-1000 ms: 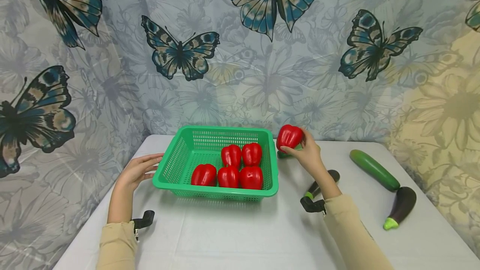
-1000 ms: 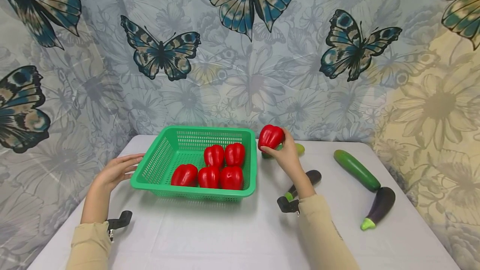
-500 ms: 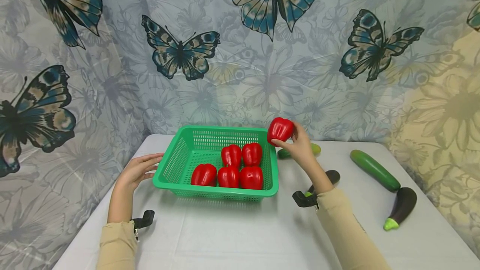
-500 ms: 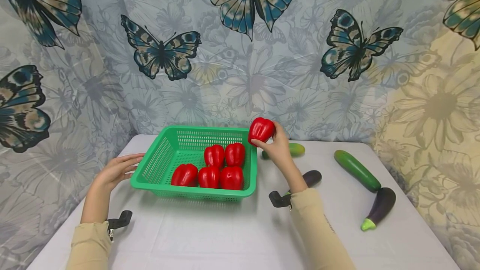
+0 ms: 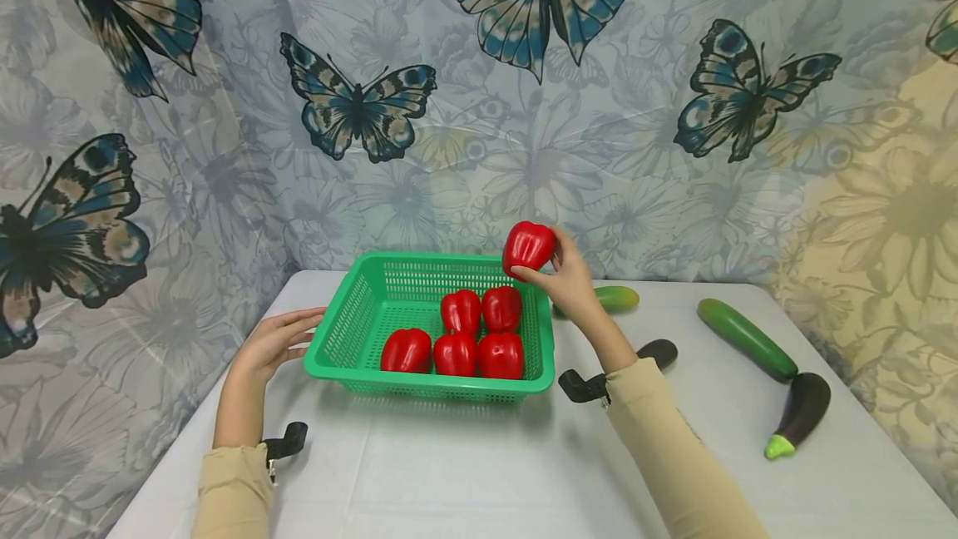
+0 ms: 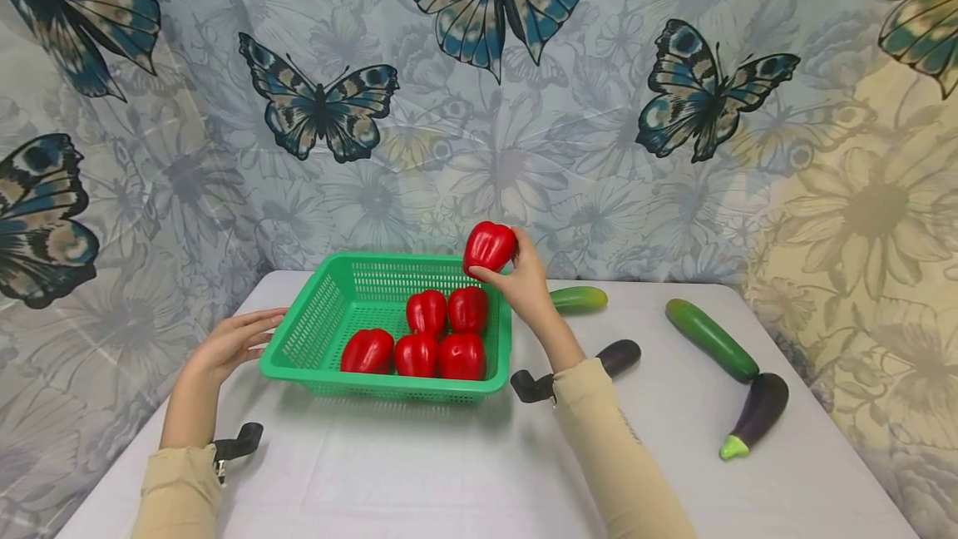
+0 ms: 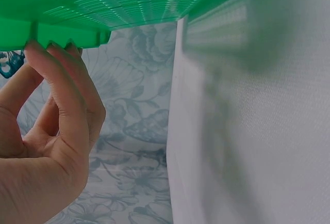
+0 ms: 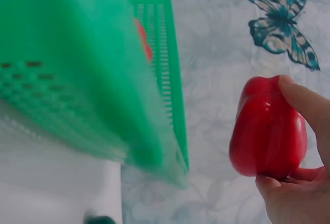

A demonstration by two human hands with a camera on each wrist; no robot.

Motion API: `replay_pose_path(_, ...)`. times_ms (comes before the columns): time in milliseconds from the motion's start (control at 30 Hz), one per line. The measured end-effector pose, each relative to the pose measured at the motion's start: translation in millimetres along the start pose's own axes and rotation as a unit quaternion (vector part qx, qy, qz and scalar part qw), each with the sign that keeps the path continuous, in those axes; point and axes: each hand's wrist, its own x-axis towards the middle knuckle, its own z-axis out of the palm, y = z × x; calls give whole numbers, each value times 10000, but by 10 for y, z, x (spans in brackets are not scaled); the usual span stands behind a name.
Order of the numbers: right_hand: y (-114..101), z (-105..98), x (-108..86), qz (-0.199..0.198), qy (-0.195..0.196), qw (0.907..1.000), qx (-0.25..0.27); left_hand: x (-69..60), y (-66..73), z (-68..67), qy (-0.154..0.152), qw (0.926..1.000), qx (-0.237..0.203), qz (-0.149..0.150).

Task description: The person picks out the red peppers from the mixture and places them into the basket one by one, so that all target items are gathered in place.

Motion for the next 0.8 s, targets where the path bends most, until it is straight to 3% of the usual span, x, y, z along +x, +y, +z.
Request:
replay_pose_path(300, -112, 143, 43, -172, -73, 9996, 217, -11, -5, 0, -3, 10000, -54, -10)
replay_pose_path(500, -165, 237, 85, -153, -58, 9997, 197, -111, 77, 8, -329, 9992, 10, 244)
replay_pose_path(800, -213, 473, 124, -319, -292, 9990, 143, -93, 56, 10, -140, 9998, -29, 116)
